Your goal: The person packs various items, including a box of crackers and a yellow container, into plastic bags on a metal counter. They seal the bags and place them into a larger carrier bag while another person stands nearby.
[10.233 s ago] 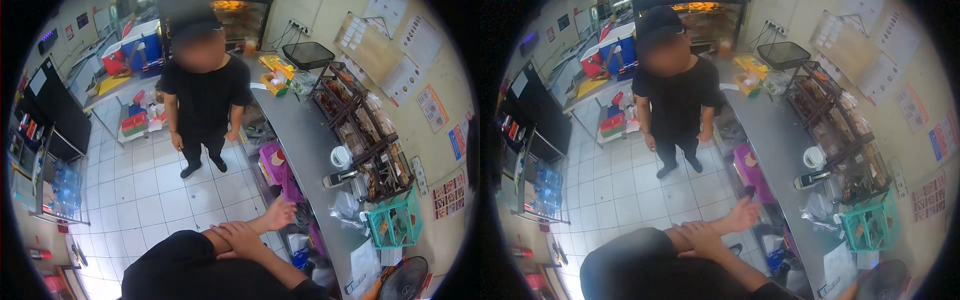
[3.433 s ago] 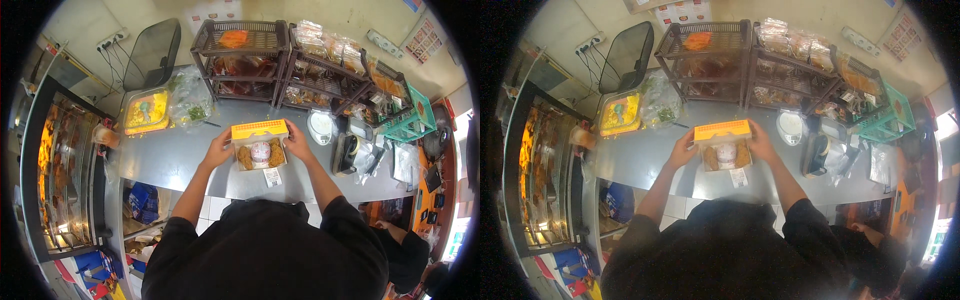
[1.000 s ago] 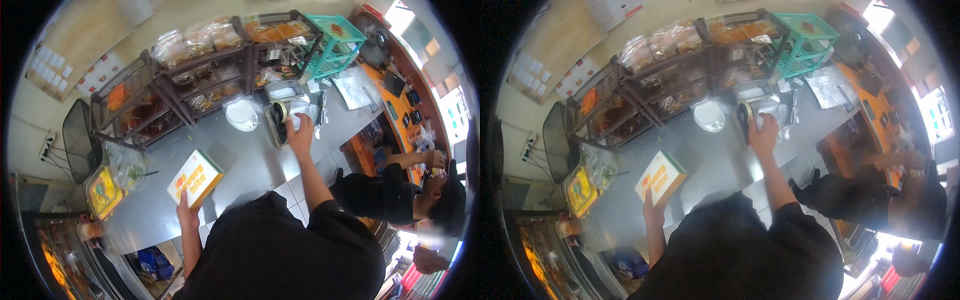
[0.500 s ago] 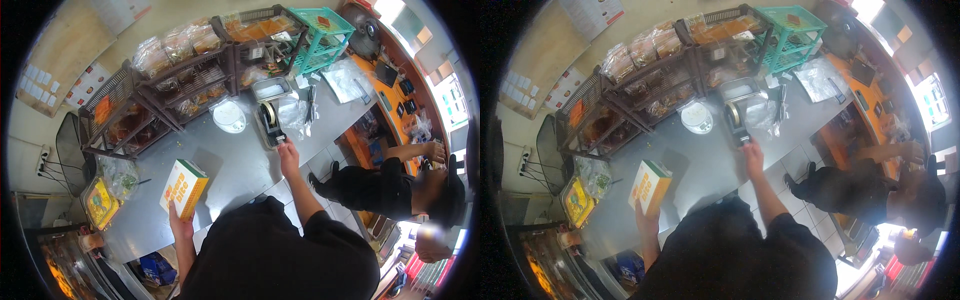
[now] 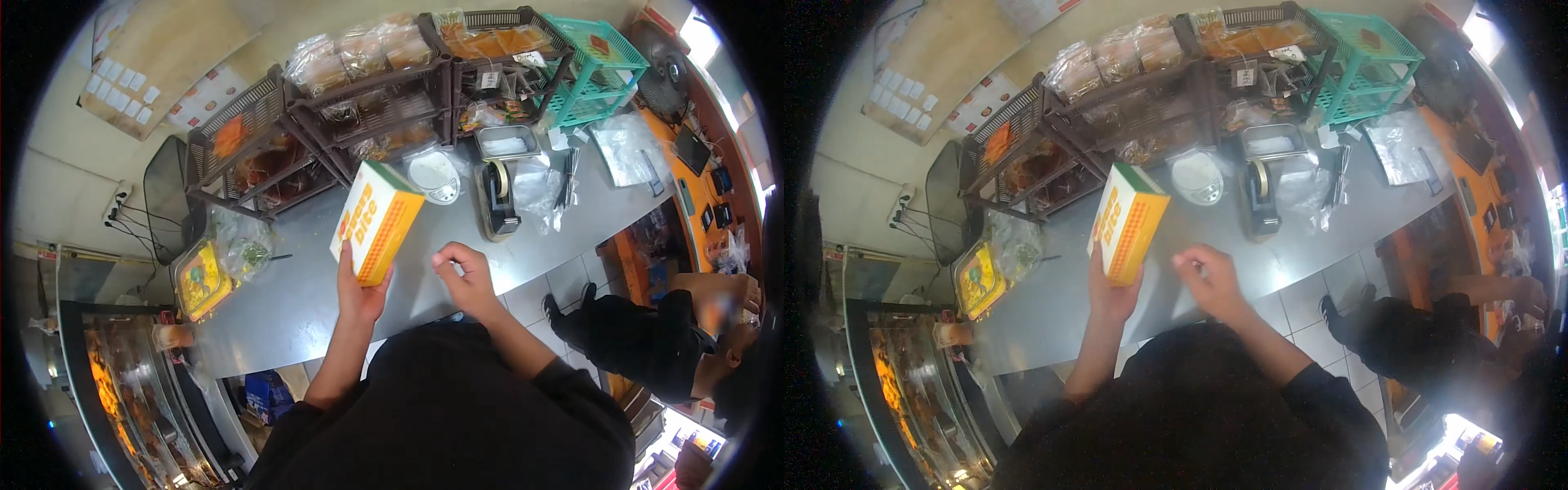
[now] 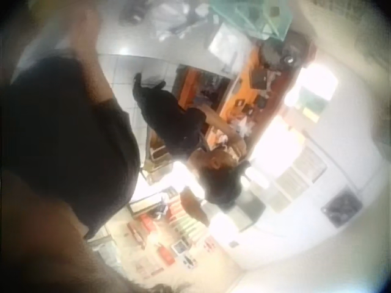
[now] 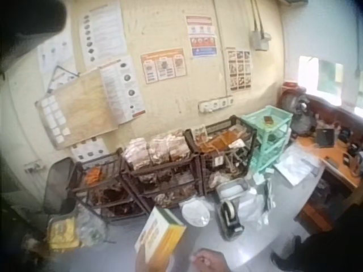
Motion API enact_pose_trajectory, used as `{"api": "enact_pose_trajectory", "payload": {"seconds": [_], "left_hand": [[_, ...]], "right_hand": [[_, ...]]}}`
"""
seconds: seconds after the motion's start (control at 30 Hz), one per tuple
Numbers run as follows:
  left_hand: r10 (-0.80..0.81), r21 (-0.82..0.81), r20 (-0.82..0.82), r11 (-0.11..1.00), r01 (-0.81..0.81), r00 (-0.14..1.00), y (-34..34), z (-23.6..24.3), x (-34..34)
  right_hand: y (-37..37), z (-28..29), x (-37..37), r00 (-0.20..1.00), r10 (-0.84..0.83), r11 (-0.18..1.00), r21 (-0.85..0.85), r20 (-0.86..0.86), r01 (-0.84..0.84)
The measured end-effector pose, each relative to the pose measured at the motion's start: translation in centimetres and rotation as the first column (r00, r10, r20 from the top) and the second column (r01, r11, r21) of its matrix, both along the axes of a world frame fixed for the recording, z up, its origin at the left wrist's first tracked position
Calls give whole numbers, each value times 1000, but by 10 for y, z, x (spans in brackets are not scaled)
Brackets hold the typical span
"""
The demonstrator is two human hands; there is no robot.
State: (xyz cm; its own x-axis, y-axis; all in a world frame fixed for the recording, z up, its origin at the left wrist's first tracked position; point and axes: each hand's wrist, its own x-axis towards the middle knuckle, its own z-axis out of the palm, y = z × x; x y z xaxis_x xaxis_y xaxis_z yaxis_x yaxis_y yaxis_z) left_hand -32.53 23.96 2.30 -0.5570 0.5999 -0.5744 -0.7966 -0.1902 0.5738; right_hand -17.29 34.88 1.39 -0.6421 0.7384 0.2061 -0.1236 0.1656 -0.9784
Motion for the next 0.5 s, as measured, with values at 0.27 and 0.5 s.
{"api": "enact_pose_trajectory", "payload": {"seconds": [0.27,0.5], "left_hand": [[23,87,-96,996,-14,995,23,38,30],[-129,303,122,949,86,984,9,43,37]], "right_hand": [[2,26,-34,992,-122,989,-87,23,123],[36,23,-27,987,122,978,-156,-107,-137]]}}
